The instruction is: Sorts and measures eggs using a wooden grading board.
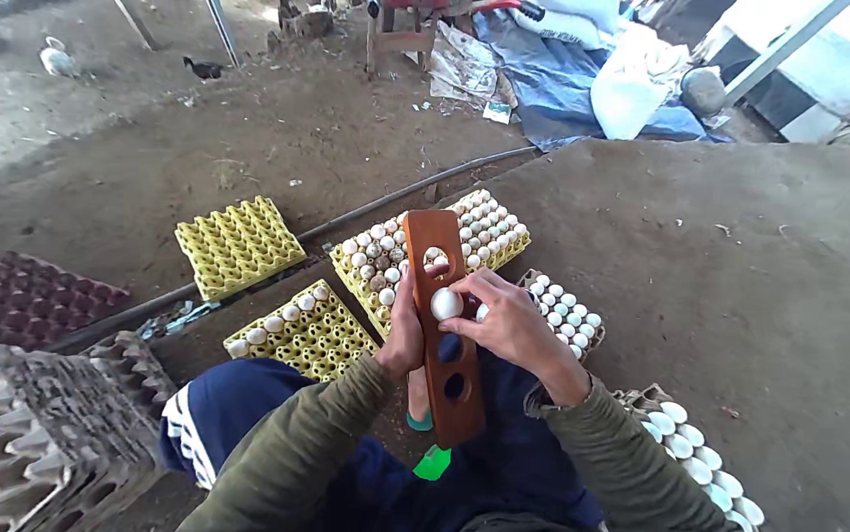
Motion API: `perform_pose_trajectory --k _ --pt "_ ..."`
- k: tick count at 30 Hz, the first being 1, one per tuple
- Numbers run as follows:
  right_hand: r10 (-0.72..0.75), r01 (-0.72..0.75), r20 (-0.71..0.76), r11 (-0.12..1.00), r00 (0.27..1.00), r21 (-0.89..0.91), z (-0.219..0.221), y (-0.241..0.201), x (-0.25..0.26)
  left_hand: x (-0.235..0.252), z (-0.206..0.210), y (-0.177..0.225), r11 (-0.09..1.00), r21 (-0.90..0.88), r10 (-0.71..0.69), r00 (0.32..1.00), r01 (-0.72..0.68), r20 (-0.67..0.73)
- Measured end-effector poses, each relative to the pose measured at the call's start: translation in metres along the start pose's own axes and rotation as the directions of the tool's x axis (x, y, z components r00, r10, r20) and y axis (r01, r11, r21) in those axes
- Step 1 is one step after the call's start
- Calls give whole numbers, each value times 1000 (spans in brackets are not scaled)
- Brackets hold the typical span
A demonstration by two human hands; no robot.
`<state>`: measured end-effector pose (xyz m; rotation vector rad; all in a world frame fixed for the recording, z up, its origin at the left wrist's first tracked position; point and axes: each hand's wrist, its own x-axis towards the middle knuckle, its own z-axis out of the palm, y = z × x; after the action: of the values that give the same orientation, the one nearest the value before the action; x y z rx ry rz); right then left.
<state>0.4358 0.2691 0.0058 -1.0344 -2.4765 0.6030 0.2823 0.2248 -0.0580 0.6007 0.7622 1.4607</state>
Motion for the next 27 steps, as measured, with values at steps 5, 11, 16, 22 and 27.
perform_pose_trajectory --k 5,11,16,22,27 --pt "-39 39 19 999 999 -12 1 5 -3 -1 -2 -3 998 41 38 999 -39 34" --pt "-136 138 -138 990 981 8 8 12 -7 -2 -5 -3 997 56 52 992 -59 114" --pt "-120 123 -160 992 980 11 8 13 -9 -1 -7 -4 988 100 102 986 -116 134" --pt "-137 141 -222 990 965 3 16 16 -13 -1 -9 -3 987 123 91 988 -106 124" --pt "-203 213 -303 977 931 -1 24 22 -17 -3 -1 -3 976 209 50 998 -58 43"
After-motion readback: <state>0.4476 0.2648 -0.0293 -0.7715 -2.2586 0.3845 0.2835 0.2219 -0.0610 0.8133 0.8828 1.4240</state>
